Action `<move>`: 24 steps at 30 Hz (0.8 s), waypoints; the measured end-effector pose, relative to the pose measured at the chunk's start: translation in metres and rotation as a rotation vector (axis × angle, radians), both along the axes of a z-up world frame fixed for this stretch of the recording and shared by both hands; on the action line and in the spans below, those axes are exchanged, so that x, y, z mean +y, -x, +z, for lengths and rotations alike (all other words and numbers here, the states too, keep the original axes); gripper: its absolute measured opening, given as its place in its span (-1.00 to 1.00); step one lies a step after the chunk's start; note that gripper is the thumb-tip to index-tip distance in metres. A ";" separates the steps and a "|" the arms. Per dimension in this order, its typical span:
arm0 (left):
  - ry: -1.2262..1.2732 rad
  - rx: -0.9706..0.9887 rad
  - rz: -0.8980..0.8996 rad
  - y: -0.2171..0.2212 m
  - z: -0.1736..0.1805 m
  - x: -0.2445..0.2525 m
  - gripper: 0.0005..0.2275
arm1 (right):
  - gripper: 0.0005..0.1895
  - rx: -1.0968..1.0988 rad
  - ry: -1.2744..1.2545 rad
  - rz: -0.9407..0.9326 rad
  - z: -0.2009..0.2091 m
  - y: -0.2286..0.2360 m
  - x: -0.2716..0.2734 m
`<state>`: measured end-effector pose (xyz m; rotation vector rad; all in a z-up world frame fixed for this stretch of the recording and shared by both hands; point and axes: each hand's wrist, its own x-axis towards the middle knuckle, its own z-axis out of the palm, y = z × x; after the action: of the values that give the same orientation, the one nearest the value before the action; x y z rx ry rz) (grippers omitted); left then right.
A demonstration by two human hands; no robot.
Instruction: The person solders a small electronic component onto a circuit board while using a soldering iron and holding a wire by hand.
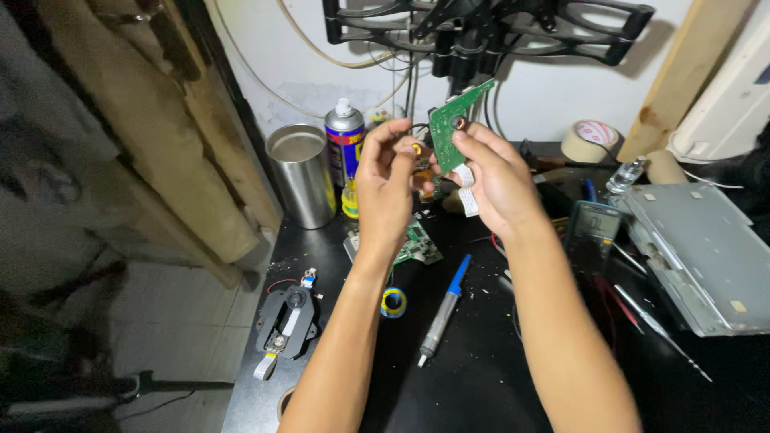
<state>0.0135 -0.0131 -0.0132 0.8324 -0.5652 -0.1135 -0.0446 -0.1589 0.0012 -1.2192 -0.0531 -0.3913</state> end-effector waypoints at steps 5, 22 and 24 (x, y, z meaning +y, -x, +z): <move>-0.133 0.008 -0.178 0.026 0.000 -0.020 -0.75 | -0.79 -0.124 -0.013 -0.071 0.002 0.032 -0.020; -0.110 0.167 -0.951 0.310 0.011 -0.286 -0.86 | -0.76 -0.145 0.297 -0.981 0.006 0.381 -0.216; -0.106 0.212 -1.032 0.349 0.007 -0.317 -0.89 | -0.75 -0.155 0.256 -1.028 0.001 0.428 -0.243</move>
<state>-0.3354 -0.3303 -0.0061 0.5480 -0.7443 -1.1675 -0.4723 -0.4018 0.0022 -1.3990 0.4197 -1.4055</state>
